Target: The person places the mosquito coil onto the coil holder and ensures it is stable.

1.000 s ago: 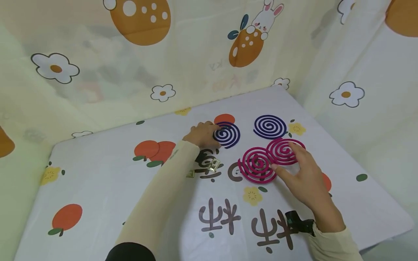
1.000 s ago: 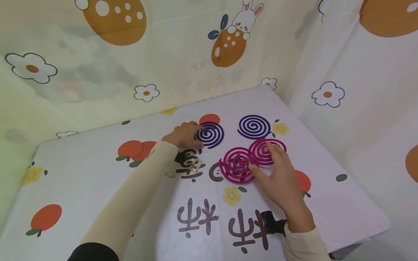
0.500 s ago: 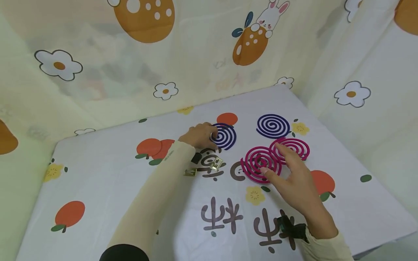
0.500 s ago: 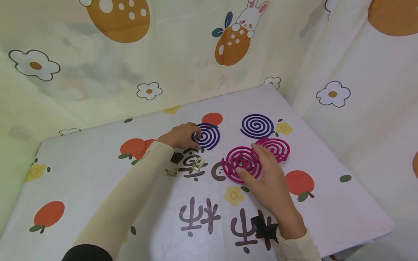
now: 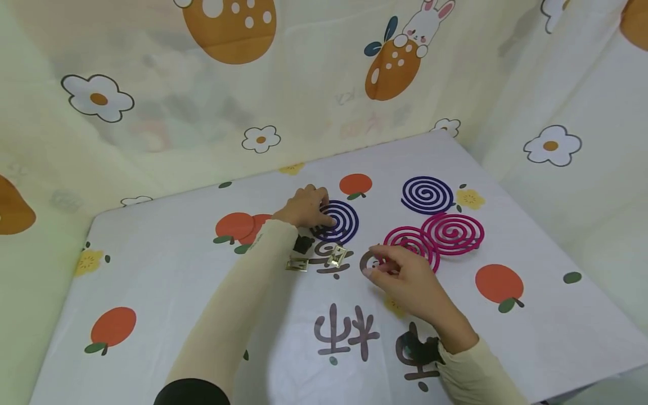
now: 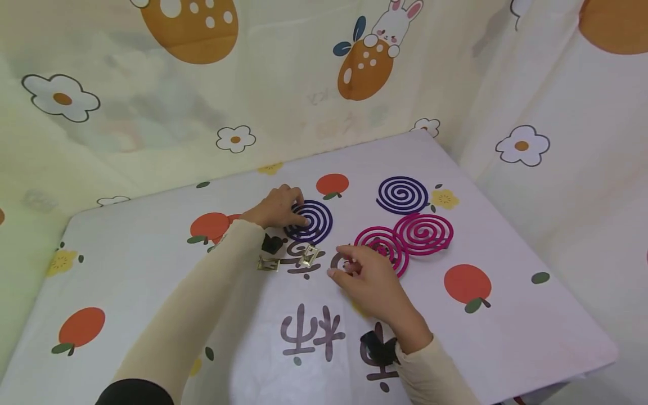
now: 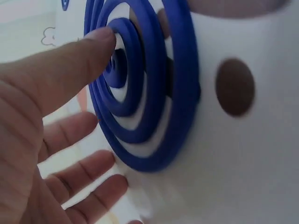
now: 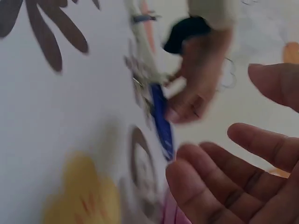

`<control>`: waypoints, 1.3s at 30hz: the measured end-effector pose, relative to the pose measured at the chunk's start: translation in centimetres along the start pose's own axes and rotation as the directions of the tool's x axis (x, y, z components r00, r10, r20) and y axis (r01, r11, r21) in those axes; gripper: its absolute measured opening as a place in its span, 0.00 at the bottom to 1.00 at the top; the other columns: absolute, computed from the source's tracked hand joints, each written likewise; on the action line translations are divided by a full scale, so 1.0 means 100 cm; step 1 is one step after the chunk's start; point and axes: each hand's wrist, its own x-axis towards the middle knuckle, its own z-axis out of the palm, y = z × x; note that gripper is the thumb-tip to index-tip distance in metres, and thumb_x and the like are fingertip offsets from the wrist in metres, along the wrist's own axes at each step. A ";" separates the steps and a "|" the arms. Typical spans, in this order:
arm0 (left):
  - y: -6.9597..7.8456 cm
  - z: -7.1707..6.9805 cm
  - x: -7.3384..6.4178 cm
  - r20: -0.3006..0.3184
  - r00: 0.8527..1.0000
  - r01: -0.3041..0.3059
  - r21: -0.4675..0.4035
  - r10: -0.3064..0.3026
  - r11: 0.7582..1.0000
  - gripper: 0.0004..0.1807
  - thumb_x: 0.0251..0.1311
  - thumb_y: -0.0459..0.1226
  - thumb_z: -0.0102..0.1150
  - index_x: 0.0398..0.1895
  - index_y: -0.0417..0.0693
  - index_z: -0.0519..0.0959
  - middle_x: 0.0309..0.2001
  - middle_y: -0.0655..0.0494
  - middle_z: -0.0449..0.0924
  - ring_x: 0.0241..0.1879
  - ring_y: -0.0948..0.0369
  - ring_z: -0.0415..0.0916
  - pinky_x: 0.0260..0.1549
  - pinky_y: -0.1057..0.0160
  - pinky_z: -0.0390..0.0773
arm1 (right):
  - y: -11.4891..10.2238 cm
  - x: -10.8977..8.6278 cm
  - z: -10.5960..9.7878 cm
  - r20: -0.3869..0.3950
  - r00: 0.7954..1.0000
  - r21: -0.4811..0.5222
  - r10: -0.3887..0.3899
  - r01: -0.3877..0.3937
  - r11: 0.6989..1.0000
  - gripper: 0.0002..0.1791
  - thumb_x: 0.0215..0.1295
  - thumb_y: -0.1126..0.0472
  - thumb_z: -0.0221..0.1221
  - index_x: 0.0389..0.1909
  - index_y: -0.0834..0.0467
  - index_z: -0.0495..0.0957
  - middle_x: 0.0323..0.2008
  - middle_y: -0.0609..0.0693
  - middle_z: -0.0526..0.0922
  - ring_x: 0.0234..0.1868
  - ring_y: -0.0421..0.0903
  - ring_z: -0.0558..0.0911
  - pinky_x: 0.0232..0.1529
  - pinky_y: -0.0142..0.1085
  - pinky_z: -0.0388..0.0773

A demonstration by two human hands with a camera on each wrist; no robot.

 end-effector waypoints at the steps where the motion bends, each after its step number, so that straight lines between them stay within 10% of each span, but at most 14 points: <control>1: 0.000 0.000 0.001 0.001 1.000 0.011 0.002 -0.011 1.000 0.29 0.63 0.53 0.71 0.61 0.50 0.75 0.61 0.47 0.70 0.60 0.48 0.65 0.61 0.44 0.73 | -0.001 0.005 0.006 0.024 1.000 0.010 0.011 -0.011 1.000 0.25 0.67 0.58 0.70 0.62 0.62 0.81 0.46 0.54 0.87 0.37 0.46 0.82 0.37 0.33 0.81; 13: 0.006 0.001 0.002 -0.014 0.992 0.122 -0.060 -0.123 0.991 0.30 0.58 0.51 0.73 0.56 0.45 0.74 0.55 0.46 0.72 0.58 0.47 0.69 0.62 0.41 0.69 | -0.001 0.049 0.050 0.104 0.994 -0.054 0.022 -0.016 0.998 0.15 0.64 0.63 0.68 0.51 0.63 0.87 0.28 0.46 0.84 0.29 0.42 0.77 0.34 0.37 0.75; 29: 0.013 0.002 -0.001 0.003 0.957 0.287 -0.169 -0.291 0.943 0.32 0.53 0.50 0.77 0.53 0.43 0.74 0.51 0.46 0.79 0.53 0.48 0.75 0.60 0.43 0.68 | -0.003 0.040 0.056 0.301 0.951 -0.050 0.075 -0.063 0.997 0.04 0.66 0.63 0.67 0.39 0.56 0.89 0.16 0.45 0.77 0.15 0.41 0.75 0.25 0.36 0.72; 39: -0.004 0.002 0.001 -0.024 0.981 0.175 -0.294 -0.191 0.940 0.28 0.56 0.43 0.76 0.53 0.37 0.75 0.51 0.44 0.80 0.50 0.51 0.77 0.54 0.53 0.78 | -0.005 0.027 0.054 0.400 0.913 -0.001 0.077 -0.083 0.997 0.11 0.67 0.61 0.68 0.48 0.57 0.87 0.13 0.46 0.74 0.12 0.41 0.73 0.17 0.33 0.67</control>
